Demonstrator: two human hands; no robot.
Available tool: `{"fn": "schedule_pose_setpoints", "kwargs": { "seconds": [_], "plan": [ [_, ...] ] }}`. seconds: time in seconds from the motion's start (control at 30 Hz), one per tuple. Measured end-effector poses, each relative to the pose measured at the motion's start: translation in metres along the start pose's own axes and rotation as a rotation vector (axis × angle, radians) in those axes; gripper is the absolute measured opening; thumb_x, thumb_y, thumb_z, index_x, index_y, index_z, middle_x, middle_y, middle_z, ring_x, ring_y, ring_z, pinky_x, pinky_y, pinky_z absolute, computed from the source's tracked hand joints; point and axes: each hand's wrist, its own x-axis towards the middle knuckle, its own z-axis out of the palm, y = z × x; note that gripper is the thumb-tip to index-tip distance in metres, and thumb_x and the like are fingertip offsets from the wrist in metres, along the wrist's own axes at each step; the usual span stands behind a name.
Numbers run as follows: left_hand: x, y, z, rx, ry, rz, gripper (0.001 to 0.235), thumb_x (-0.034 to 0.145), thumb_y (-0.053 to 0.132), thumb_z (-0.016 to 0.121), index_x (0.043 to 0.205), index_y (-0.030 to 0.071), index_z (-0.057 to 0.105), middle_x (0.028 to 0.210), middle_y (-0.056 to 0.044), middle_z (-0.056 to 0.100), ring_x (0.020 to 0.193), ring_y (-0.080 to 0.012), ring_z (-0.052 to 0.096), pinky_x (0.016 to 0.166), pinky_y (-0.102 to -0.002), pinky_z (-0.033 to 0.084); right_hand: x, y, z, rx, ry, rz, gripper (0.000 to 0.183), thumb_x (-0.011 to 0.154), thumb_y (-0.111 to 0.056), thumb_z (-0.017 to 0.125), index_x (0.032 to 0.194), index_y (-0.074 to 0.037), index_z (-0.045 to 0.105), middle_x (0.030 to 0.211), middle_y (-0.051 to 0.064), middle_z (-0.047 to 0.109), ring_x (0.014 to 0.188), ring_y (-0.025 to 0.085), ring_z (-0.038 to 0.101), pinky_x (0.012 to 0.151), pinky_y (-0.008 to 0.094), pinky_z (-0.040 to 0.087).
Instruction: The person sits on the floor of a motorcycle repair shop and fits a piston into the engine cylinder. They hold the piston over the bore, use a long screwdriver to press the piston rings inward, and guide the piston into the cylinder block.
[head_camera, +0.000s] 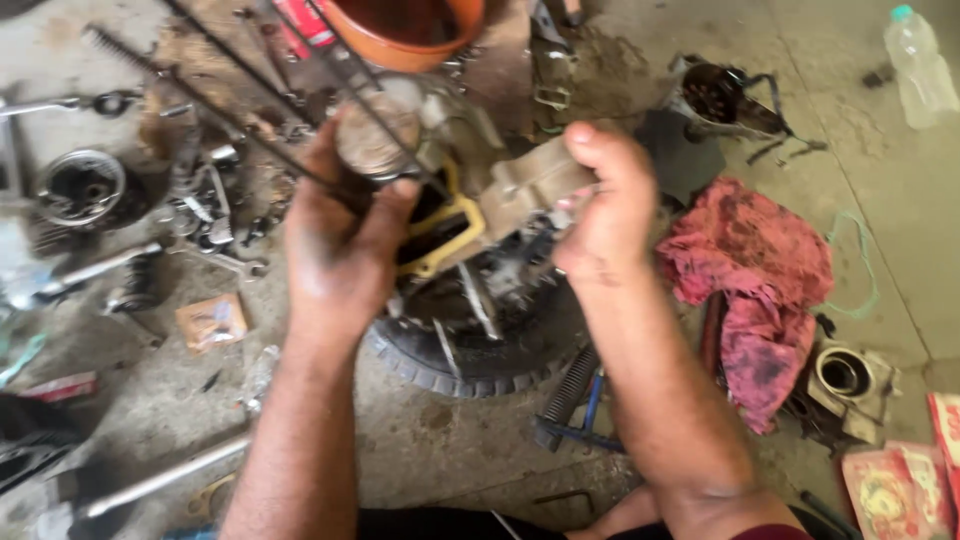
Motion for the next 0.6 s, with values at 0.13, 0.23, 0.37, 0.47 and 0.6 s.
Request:
{"fn": "schedule_pose_setpoints", "kwargs": {
  "seconds": [0.13, 0.23, 0.37, 0.47, 0.6],
  "plan": [
    [-0.009, 0.002, 0.007, 0.048, 0.046, -0.173, 0.061, 0.101, -0.006, 0.058, 0.155, -0.009, 0.030, 0.126, -0.021, 0.068, 0.113, -0.0250, 0.071, 0.101, -0.035, 0.060, -0.004, -0.011, -0.012, -0.130, -0.002, 0.064, 0.015, 0.090, -0.021, 0.071, 0.081, -0.012, 0.062, 0.069, -0.003, 0.056, 0.058, 0.011, 0.051, 0.053, 0.028, 0.038],
    [-0.010, -0.028, 0.005, 0.037, 0.118, -0.291, 0.060, 0.099, -0.002, 0.060, 0.153, -0.005, 0.034, 0.114, -0.019, 0.072, 0.100, -0.0227, 0.075, 0.089, -0.033, 0.064, 0.007, -0.001, -0.016, -0.183, -0.063, 0.103, 0.020, 0.094, -0.020, 0.071, 0.079, -0.013, 0.059, 0.064, -0.005, 0.051, 0.053, 0.008, 0.044, 0.049, 0.025, 0.034],
    [-0.018, -0.062, -0.025, -0.044, 0.280, -0.391, 0.049, 0.097, 0.001, 0.065, 0.142, -0.004, 0.048, 0.111, -0.013, 0.070, 0.089, -0.0168, 0.071, 0.078, -0.029, 0.060, 0.019, 0.029, -0.004, -0.261, -0.036, 0.277, 0.014, 0.090, -0.018, 0.074, 0.083, -0.010, 0.064, 0.071, -0.005, 0.057, 0.056, 0.003, 0.042, 0.049, 0.022, 0.034],
    [-0.034, -0.081, -0.046, -0.012, 0.365, -0.432, 0.045, 0.098, 0.006, 0.068, 0.139, -0.003, 0.050, 0.102, -0.010, 0.068, 0.078, -0.0152, 0.066, 0.066, -0.029, 0.055, 0.004, 0.038, 0.012, -0.291, -0.131, 0.263, 0.019, 0.088, -0.018, 0.078, 0.082, -0.011, 0.062, 0.071, -0.005, 0.053, 0.056, 0.004, 0.040, 0.048, 0.023, 0.032],
    [-0.053, -0.078, -0.053, -0.085, 0.369, -0.323, 0.050, 0.099, 0.007, 0.068, 0.143, -0.001, 0.047, 0.103, -0.006, 0.067, 0.080, -0.0117, 0.062, 0.068, -0.025, 0.053, -0.015, 0.037, 0.018, -0.339, -0.118, 0.259, 0.011, 0.089, -0.018, 0.073, 0.090, -0.009, 0.067, 0.077, -0.005, 0.057, 0.058, 0.004, 0.044, 0.050, 0.023, 0.035]
  ]
}}
